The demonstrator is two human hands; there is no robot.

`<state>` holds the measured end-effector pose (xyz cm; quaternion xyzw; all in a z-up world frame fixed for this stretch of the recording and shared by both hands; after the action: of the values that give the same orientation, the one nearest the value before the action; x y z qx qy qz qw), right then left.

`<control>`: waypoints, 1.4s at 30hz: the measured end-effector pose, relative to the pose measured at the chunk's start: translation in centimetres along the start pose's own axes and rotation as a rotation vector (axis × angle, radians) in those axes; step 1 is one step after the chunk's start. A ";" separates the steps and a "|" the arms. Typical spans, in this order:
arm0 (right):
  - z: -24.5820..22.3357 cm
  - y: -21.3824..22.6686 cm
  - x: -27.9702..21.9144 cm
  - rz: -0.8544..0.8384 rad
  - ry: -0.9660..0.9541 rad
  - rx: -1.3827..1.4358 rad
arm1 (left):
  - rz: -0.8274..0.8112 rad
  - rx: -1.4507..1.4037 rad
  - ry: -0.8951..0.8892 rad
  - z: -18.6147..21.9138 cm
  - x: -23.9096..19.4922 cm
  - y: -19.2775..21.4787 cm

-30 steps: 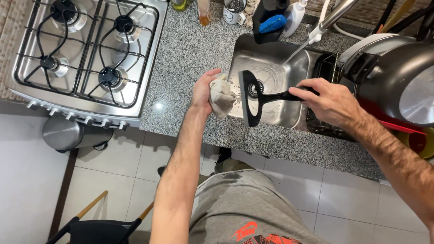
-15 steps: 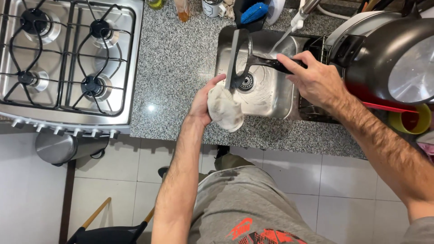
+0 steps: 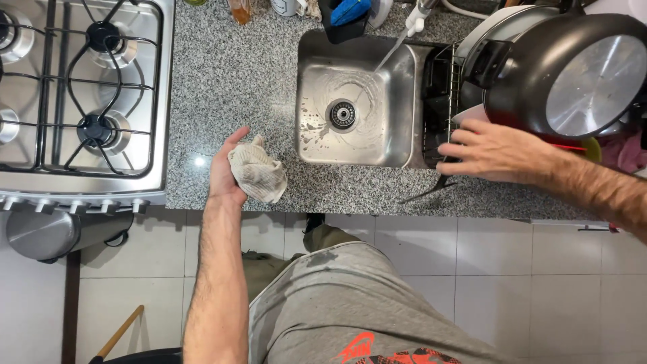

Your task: Cleaning a stainless steel gas stove and the adjacent granite kitchen countertop using a rag, sponge, and squeegee.

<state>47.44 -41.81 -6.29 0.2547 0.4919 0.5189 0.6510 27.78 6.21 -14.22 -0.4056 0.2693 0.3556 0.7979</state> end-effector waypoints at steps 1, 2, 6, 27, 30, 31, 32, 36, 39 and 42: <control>-1.8 -2.1 -0.1 -0.194 0.160 -0.018 | 0.002 -0.001 -0.004 0.0 0.4 0.5; -2.8 -2.1 0.9 -0.194 0.162 -0.018 | 0.004 -0.002 -0.004 0.0 0.0 0.6; -5.7 -2.0 5.1 -0.218 0.328 0.058 | 0.005 -0.035 -0.009 -0.3 0.2 0.8; 8.0 -0.9 15.2 0.121 -0.319 -0.214 | 0.066 0.069 0.018 -1.2 -0.4 0.5; 8.0 1.9 12.3 0.188 -0.421 -0.169 | 0.070 0.101 0.014 -1.3 -0.1 0.2; 8.0 3.4 11.4 0.260 -0.473 -0.165 | 0.081 0.108 0.022 -1.3 -0.1 0.2; 7.4 4.4 10.5 0.260 -0.473 -0.163 | 0.083 0.109 0.023 -1.4 -0.2 -0.2; 7.0 6.5 7.3 0.357 -0.652 0.209 | 0.072 0.144 -0.035 -0.3 -0.1 -3.0; 5.8 6.6 5.7 0.483 -0.730 0.587 | -0.015 0.181 -0.110 0.4 1.2 -5.6; 4.0 3.8 5.2 0.654 -0.756 0.918 | -0.120 0.103 -0.154 0.3 2.4 -8.9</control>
<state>49.30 -35.02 -3.46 0.8050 0.2985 0.3027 0.4139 36.27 3.59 -11.74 -0.3508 0.2003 0.3232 0.8558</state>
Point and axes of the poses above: each hand's wrist, its own x-axis towards the middle knuckle, its own y-axis out of the back of the hand, z = x × y, the point moved 6 cm from there along x, towards the middle knuckle, and after that the axes turned 9 degrees about z, right-handed, at the moved point
